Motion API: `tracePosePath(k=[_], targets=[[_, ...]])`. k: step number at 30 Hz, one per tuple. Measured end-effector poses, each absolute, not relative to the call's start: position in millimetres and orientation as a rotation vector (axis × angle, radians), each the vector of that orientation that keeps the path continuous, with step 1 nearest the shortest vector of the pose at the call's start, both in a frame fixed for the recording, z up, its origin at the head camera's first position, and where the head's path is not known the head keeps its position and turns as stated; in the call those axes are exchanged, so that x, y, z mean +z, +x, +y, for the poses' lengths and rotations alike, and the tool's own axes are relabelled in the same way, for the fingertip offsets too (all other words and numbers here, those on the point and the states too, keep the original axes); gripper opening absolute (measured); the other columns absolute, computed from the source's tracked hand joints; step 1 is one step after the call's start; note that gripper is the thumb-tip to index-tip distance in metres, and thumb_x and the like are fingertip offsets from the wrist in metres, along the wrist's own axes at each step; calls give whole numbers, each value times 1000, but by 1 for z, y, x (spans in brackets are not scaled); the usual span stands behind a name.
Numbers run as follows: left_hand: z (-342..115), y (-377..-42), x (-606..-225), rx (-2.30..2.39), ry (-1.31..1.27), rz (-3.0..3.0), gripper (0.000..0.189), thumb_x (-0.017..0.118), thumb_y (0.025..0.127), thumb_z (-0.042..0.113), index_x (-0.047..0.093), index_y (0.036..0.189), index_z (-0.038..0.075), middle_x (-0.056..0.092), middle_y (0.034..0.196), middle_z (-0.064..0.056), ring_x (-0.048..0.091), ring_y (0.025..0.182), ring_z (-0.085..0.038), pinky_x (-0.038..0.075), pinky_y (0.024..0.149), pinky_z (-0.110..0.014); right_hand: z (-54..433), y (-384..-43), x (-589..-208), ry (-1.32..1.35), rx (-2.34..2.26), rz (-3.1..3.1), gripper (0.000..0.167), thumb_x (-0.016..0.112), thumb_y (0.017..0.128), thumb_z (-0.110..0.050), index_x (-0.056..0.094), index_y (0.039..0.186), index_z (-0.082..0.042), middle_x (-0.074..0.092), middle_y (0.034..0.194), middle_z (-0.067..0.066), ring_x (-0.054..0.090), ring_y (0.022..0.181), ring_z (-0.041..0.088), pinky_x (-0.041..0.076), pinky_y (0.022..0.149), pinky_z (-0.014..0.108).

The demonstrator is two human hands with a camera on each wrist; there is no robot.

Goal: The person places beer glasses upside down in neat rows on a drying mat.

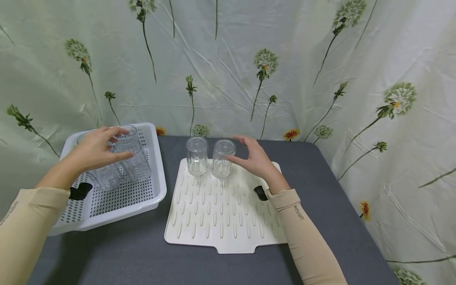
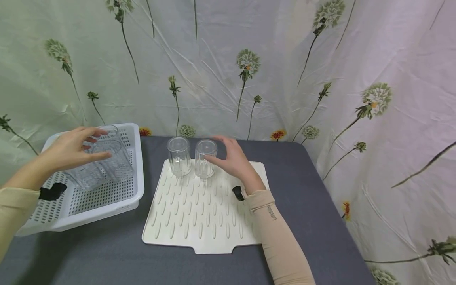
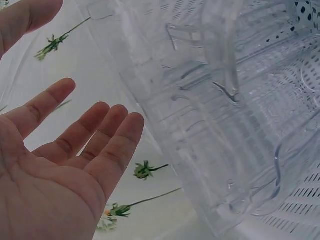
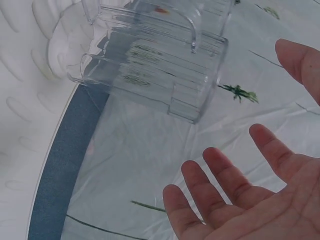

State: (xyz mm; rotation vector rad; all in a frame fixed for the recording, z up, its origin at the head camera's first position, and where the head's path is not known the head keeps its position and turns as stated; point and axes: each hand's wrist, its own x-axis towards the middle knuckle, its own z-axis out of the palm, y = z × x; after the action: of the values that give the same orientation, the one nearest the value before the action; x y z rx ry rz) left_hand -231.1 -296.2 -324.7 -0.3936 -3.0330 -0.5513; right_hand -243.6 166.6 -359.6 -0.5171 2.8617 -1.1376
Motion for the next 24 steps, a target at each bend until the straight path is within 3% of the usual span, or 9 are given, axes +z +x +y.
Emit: tracePosePath(k=[24], targets=[[-299, -244, -333, -518, -387, -3080, 81, 85, 91, 42, 50, 151, -1, 53, 142, -38, 58, 127, -56, 51, 98, -73, 197, -199, -364, -578, -1385, 2811, 71, 78, 100, -30, 44, 161, -17, 48, 162, 13, 44, 154, 36, 38, 124, 64]])
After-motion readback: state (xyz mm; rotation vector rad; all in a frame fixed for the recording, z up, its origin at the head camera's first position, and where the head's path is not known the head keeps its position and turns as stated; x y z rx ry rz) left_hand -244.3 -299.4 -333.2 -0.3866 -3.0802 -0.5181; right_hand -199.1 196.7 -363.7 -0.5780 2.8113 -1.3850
